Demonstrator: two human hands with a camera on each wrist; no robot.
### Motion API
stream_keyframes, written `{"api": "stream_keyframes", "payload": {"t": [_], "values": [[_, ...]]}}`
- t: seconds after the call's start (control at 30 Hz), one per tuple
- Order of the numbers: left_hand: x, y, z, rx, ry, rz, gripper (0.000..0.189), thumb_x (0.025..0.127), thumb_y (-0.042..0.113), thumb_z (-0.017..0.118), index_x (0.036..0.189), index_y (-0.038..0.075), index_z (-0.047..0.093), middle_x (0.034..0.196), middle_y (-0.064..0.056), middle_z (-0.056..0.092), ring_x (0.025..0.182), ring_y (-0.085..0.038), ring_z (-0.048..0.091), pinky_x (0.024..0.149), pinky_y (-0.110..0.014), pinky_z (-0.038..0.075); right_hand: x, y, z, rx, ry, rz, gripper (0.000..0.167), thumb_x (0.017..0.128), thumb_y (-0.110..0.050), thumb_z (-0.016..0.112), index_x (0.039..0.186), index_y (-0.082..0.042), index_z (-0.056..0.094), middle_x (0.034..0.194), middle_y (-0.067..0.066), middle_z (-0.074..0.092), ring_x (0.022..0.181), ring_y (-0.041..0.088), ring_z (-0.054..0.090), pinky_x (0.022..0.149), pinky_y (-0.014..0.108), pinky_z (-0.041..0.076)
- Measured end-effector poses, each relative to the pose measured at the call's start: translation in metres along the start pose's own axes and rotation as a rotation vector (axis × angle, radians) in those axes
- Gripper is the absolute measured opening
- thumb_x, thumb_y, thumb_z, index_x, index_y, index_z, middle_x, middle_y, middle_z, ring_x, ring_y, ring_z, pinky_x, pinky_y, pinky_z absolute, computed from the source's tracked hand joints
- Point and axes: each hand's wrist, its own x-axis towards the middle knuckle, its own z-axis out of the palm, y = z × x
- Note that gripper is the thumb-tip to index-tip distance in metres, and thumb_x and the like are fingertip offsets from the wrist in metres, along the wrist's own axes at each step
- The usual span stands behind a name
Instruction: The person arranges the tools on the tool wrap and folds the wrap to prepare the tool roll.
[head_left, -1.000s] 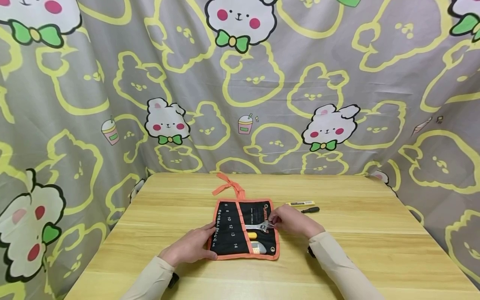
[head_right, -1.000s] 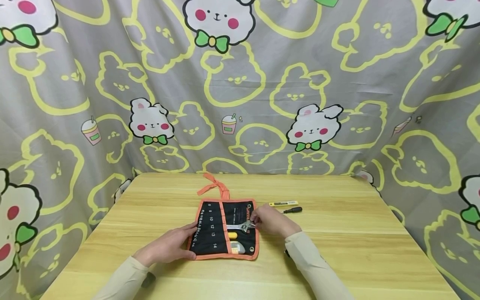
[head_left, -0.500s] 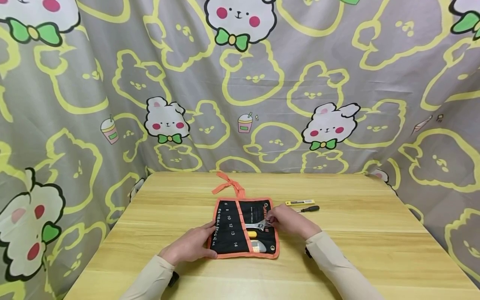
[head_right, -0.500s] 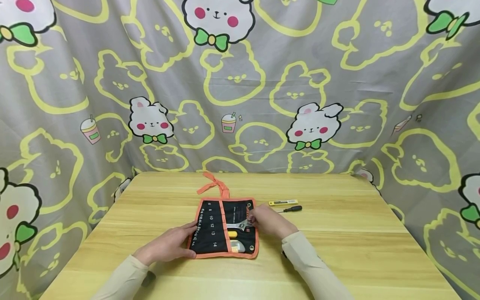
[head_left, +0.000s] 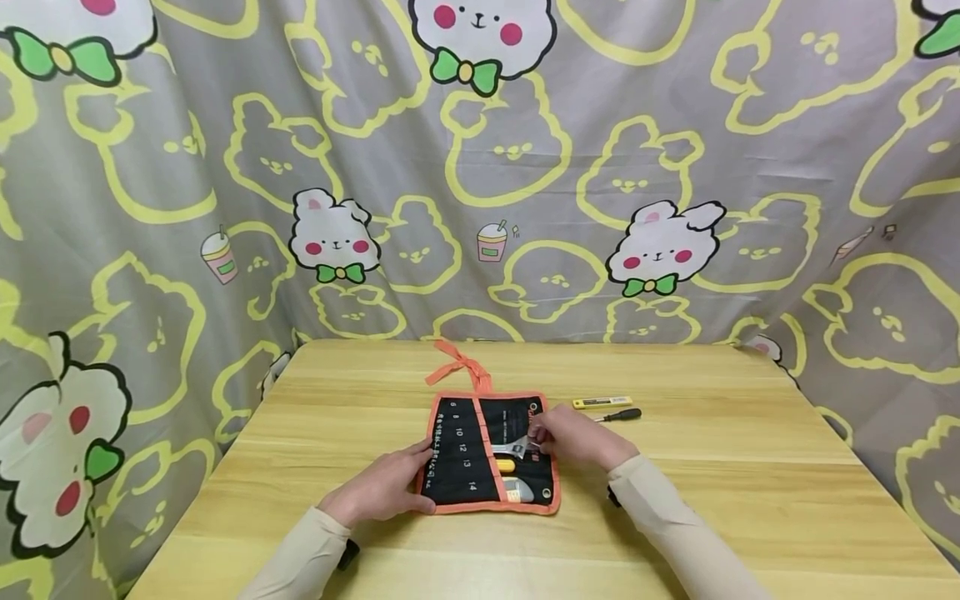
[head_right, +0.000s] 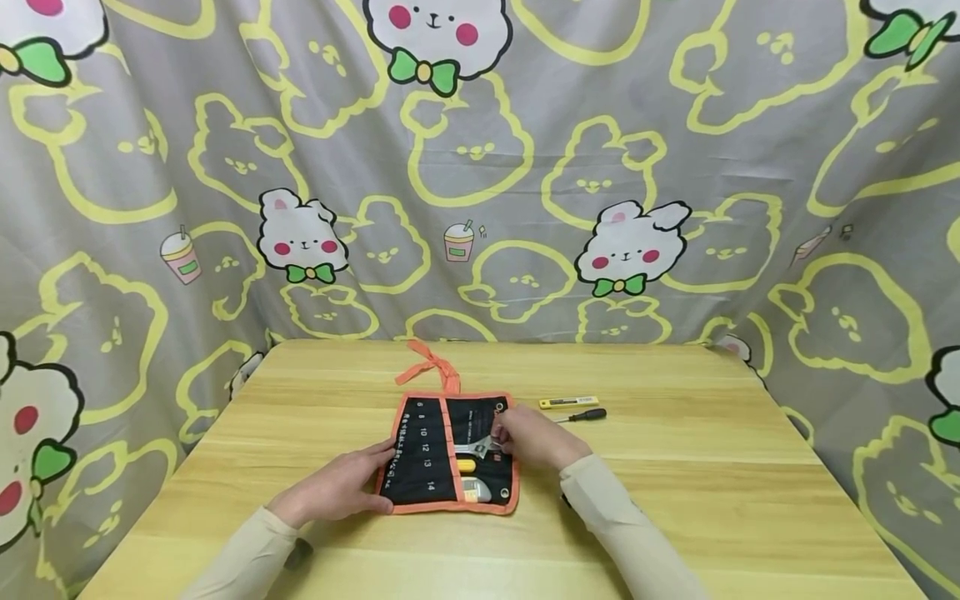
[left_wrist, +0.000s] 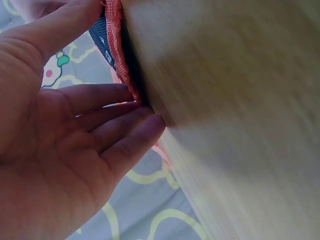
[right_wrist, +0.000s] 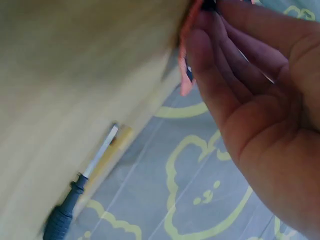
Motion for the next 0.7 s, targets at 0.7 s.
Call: {"api": "stream_keyframes", "payload": {"t": [0.7], "values": [[-0.001, -0.001, 0.000, -0.006, 0.005, -0.004, 0.084, 0.084, 0.035, 0.085, 0.144, -0.012, 0.049, 0.159, -0.026, 0.038, 0.141, -0.044, 0.046, 0.114, -0.055, 0.041, 0.005, 0.003, 0.002, -0.003, -0.021, 0.029, 0.011, 0.089, 0.000, 0.077, 0.096, -0.007, 0.075, 0.086, 0.000, 0.071, 0.076, 0.010, 0.063, 0.070, 0.026, 0.056]]}}
